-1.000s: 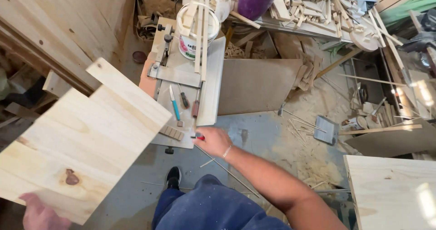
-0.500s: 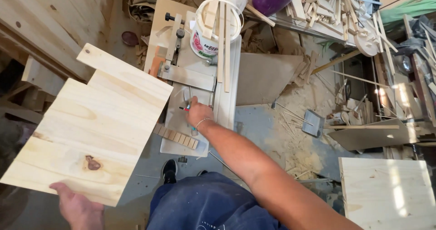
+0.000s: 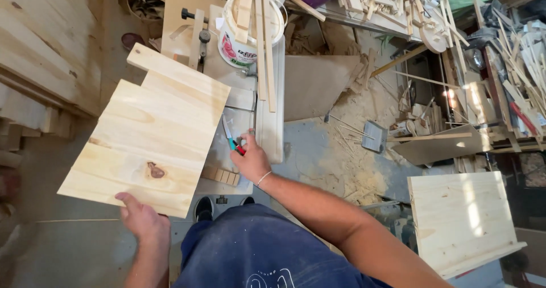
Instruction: Measuring and marking wooden boards in a workshop using a tape measure and pencil.
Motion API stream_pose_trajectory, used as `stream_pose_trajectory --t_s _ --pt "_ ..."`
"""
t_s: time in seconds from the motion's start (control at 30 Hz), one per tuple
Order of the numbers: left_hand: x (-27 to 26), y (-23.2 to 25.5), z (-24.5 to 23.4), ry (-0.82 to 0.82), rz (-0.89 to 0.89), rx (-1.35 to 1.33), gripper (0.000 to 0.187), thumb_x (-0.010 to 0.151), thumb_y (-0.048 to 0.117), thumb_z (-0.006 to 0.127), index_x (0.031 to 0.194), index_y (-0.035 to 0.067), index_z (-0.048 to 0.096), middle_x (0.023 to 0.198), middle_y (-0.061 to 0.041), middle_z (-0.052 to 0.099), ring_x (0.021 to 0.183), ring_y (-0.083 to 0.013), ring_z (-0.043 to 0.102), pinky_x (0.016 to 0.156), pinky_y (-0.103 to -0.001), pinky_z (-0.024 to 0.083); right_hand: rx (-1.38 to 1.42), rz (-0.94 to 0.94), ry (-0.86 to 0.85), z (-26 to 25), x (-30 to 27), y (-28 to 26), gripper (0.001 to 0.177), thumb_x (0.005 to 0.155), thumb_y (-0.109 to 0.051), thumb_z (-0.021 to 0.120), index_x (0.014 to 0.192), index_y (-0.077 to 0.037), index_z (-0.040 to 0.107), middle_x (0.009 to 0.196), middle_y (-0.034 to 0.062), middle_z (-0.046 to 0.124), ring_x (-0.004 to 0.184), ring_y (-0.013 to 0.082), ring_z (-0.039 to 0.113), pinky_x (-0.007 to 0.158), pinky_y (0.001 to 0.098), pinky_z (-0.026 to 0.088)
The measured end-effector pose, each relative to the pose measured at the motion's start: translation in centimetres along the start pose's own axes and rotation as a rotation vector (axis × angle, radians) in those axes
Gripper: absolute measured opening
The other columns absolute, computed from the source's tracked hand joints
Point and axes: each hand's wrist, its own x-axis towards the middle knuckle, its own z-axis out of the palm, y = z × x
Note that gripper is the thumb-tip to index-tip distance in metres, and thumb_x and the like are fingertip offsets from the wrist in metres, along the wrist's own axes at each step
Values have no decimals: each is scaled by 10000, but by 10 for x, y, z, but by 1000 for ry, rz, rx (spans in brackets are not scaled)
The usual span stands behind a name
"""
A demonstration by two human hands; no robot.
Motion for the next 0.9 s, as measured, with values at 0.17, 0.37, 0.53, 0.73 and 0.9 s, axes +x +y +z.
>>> stream_pose_trajectory --t_s 0.17,0.37,0.53,0.73,0.9 --pt "9 -43 -1 -109 84 1 373 994 504 628 969 152 506 1124 -19 728 1032 -121 703 945 -287 618 -183 -309 -178 21 -13 -16 566 852 -409 559 1376 -217 467 717 69 644 685 360 648 562 507 414" --pt "8 -66 -11 -258 43 334 351 1027 378 631 1253 110 634 1170 -42 706 900 -169 648 635 -316 567 -288 -196 -26 24 12 9 246 864 -310 564 1013 -139 469 735 95 656 620 387 640 530 521 460" --pt "23 -76 -20 -289 0 484 385 1015 370 713 1075 9 591 858 -149 691 682 -232 697 559 -320 557 -472 -1 -169 21 27 36 360 986 -437 544 1092 -94 574 957 155 711 860 423 684 619 567 524" --pt "40 -87 -41 -455 11 435 327 1025 334 689 1077 15 636 722 -123 650 649 -216 683 572 -326 564 -511 52 -234 20 30 26 283 880 -157 473 1049 -87 689 972 148 740 866 396 703 659 507 567" --pt "37 -120 -56 -458 -20 411 327 1027 322 701 1018 8 614 710 -155 663 669 -246 706 587 -340 580 -423 172 -261 14 13 46 377 947 -334 474 915 -56 726 876 137 734 826 360 716 664 459 576"
